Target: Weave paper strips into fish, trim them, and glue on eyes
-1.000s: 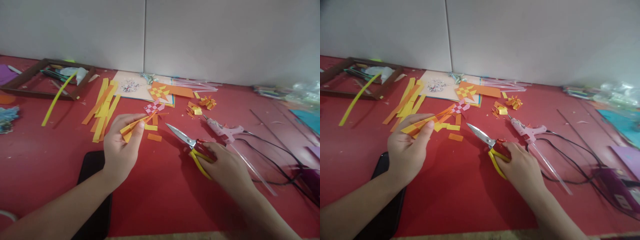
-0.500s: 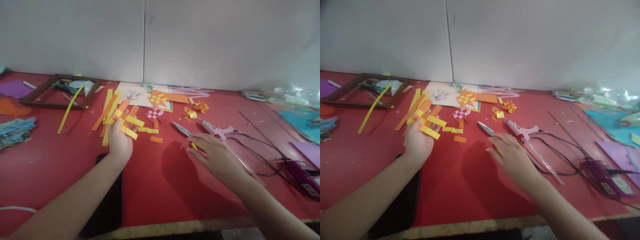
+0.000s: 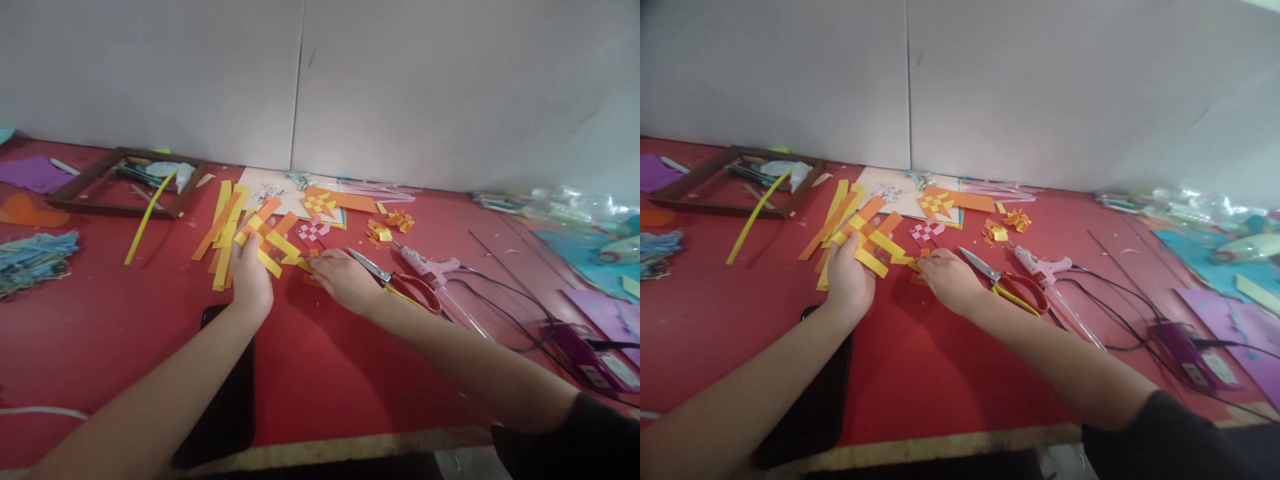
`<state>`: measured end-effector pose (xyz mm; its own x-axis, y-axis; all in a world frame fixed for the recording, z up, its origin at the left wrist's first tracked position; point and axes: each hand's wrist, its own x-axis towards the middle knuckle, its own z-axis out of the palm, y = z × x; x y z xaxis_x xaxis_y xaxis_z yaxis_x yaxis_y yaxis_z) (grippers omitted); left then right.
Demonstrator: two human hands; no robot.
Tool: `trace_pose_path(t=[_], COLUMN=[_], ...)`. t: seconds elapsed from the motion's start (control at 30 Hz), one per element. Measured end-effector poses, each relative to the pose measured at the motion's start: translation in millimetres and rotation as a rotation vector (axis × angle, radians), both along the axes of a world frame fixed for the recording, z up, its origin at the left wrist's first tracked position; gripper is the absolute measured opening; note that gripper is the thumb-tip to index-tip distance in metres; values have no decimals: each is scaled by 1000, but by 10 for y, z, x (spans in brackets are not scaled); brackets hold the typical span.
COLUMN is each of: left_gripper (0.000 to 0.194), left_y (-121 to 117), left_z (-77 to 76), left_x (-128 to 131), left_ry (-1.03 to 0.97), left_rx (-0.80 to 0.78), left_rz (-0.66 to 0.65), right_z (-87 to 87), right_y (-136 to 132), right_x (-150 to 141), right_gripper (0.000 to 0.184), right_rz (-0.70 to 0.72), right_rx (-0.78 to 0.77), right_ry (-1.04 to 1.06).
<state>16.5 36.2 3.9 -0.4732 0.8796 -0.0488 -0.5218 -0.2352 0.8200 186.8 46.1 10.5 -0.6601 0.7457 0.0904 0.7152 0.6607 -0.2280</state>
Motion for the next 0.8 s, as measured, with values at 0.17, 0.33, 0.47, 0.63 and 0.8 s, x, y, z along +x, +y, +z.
trace_pose_path(t=[0.17,0.33,0.47,0.63,0.8], left_gripper=[25,29,33,35,32], left_y=[5,-16,-48,-47,-34], left_z=[-31,52,137,167,179], left_x=[-3,22,36,28,17], left_ry=[24,-5,-16,-23,-26], left_rx=[-7,-38,-48,-80,-82], left_rz=[-13,-29,-38,-46,-19], right_z=[-61,-59,-101,-191,-171], right_y=[-96,3,-1,-40,38], right_x=[81,154,186,183,127], right_gripper=[33,36,26,33,26], right_rz=[2,60,90,154,242], right_rx=[16,3,3,28,47], right_ry=[92,147,200,235,186])
